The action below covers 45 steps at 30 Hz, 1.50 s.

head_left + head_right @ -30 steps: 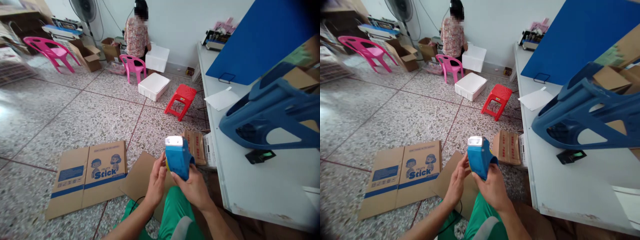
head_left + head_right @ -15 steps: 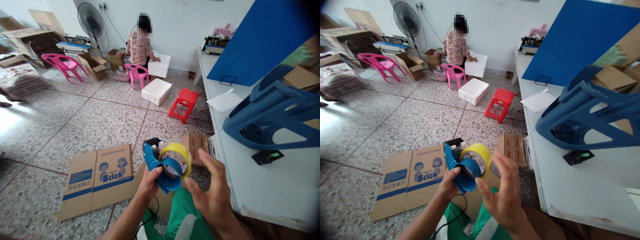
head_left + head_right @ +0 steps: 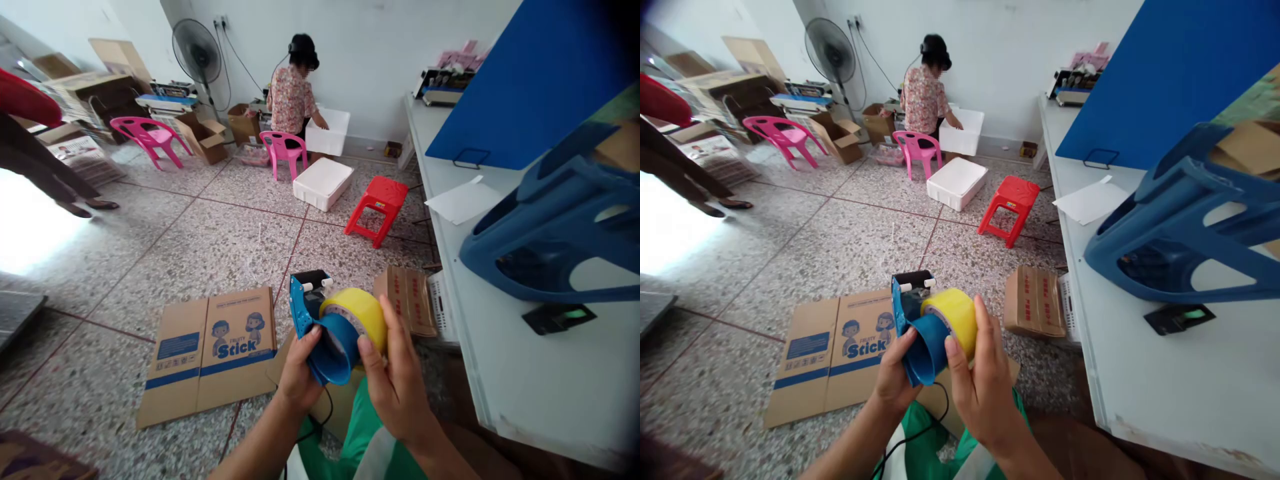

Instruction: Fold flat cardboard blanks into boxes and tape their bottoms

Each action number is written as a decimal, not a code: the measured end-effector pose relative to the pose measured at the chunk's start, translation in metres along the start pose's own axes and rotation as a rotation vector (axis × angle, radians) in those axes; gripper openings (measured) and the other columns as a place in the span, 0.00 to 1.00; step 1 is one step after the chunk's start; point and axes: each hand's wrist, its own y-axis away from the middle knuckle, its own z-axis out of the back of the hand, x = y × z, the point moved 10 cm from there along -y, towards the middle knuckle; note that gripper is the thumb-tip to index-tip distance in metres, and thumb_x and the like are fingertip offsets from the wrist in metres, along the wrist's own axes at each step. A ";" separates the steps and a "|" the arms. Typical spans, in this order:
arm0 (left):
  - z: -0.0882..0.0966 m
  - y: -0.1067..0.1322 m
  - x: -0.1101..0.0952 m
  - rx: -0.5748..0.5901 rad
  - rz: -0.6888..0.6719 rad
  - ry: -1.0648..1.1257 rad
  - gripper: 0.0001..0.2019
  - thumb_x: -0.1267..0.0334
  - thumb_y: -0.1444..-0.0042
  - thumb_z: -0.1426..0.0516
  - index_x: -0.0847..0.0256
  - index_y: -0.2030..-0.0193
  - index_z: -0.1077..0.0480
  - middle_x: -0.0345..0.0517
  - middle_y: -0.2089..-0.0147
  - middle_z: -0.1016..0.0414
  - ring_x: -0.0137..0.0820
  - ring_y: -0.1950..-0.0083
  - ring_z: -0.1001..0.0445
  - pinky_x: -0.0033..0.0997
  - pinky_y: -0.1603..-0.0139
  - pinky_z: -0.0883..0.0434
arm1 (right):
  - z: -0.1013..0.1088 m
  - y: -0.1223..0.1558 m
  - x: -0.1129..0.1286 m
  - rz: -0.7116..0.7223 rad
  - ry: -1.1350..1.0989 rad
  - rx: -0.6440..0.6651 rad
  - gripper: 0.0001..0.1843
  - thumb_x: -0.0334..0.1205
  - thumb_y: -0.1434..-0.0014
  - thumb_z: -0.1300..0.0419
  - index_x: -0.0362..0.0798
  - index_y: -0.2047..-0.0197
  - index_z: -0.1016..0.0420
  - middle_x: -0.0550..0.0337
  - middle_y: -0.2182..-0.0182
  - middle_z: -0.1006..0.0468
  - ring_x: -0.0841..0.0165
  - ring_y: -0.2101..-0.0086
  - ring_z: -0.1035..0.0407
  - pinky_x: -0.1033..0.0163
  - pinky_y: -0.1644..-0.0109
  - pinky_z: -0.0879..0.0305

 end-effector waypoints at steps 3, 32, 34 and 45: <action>-0.001 0.003 0.000 -0.066 0.031 0.048 0.19 0.62 0.59 0.32 0.63 0.59 0.26 0.44 0.63 0.20 0.34 0.63 0.22 0.36 0.51 0.26 | 0.002 0.004 -0.001 -0.013 0.012 -0.041 0.32 0.45 0.35 0.51 0.50 0.30 0.56 0.49 0.34 0.45 0.58 0.37 0.47 0.47 0.37 0.41; -0.009 0.015 -0.056 -0.011 -0.414 -0.548 0.18 0.73 0.55 0.40 0.59 0.56 0.34 0.40 0.63 0.24 0.28 0.65 0.26 0.25 0.64 0.28 | 0.002 0.013 0.041 0.292 0.167 -0.159 0.37 0.41 0.38 0.46 0.44 0.30 0.57 0.40 0.43 0.38 0.55 0.45 0.38 0.48 0.47 0.31; -0.007 0.012 -0.055 -0.012 -0.399 -0.517 0.19 0.72 0.55 0.40 0.58 0.55 0.35 0.41 0.60 0.24 0.29 0.63 0.26 0.26 0.63 0.28 | -0.005 0.017 0.043 0.294 0.152 -0.131 0.38 0.41 0.39 0.45 0.44 0.30 0.57 0.40 0.43 0.37 0.55 0.45 0.37 0.48 0.47 0.31; 0.036 0.007 -0.067 -0.255 -0.557 -0.529 0.20 0.71 0.61 0.35 0.58 0.63 0.39 0.36 0.68 0.29 0.27 0.68 0.29 0.24 0.66 0.33 | -0.049 0.032 0.030 0.235 -0.021 -0.032 0.36 0.40 0.41 0.40 0.44 0.34 0.50 0.43 0.48 0.31 0.57 0.48 0.34 0.48 0.48 0.30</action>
